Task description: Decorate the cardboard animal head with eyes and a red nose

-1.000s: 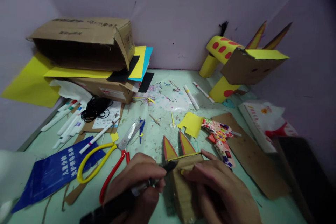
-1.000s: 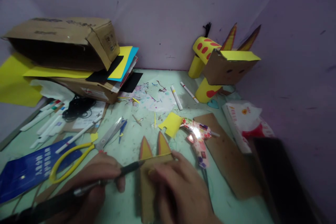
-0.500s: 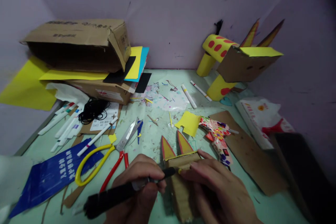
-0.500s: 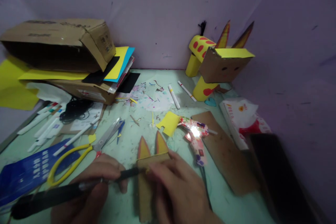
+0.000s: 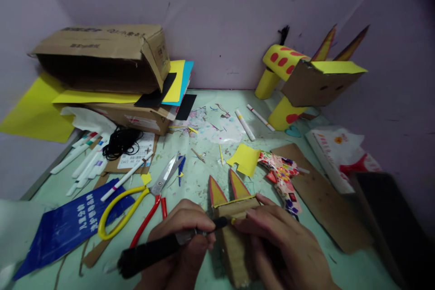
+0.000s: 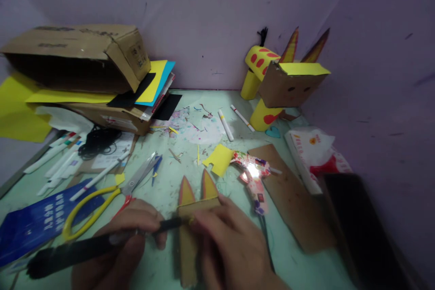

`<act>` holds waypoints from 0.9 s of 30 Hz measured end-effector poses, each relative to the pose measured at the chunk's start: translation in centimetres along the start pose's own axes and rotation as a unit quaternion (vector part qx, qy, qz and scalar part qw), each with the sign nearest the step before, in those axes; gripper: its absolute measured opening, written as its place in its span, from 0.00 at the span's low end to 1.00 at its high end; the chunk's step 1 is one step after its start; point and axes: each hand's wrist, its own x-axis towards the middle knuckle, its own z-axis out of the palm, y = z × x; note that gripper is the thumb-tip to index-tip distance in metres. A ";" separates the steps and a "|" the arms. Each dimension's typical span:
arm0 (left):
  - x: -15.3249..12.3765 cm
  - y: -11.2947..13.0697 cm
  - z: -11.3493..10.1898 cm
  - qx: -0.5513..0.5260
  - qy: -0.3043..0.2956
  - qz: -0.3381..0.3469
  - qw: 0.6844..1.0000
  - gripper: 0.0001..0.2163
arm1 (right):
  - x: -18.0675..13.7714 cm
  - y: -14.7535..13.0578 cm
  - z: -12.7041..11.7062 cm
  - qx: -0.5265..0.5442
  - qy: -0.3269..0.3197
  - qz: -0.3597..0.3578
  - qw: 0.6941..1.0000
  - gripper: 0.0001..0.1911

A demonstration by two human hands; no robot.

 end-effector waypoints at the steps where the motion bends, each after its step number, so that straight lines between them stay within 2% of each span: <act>1: 0.0 0.0 0.0 0.005 0.003 0.001 1.000 0.06 | 0.0 0.0 0.0 -0.001 -0.002 -0.001 1.000 0.21; 10: -0.5 -0.5 0.3 0.008 0.017 0.028 0.999 0.05 | 0.1 0.0 -0.1 0.010 0.002 0.009 1.000 0.21; 18: -0.2 0.0 0.2 0.025 0.005 0.029 0.999 0.04 | -0.1 -0.2 0.0 0.016 0.005 0.015 1.000 0.21; 21: -0.4 -0.2 0.3 0.028 0.018 0.026 0.999 0.04 | 0.1 -0.2 0.0 0.019 0.009 0.018 1.000 0.20; 27: -0.4 -0.6 0.5 0.021 0.030 0.060 0.998 0.05 | 0.1 -0.2 -0.1 0.018 0.008 0.011 1.000 0.21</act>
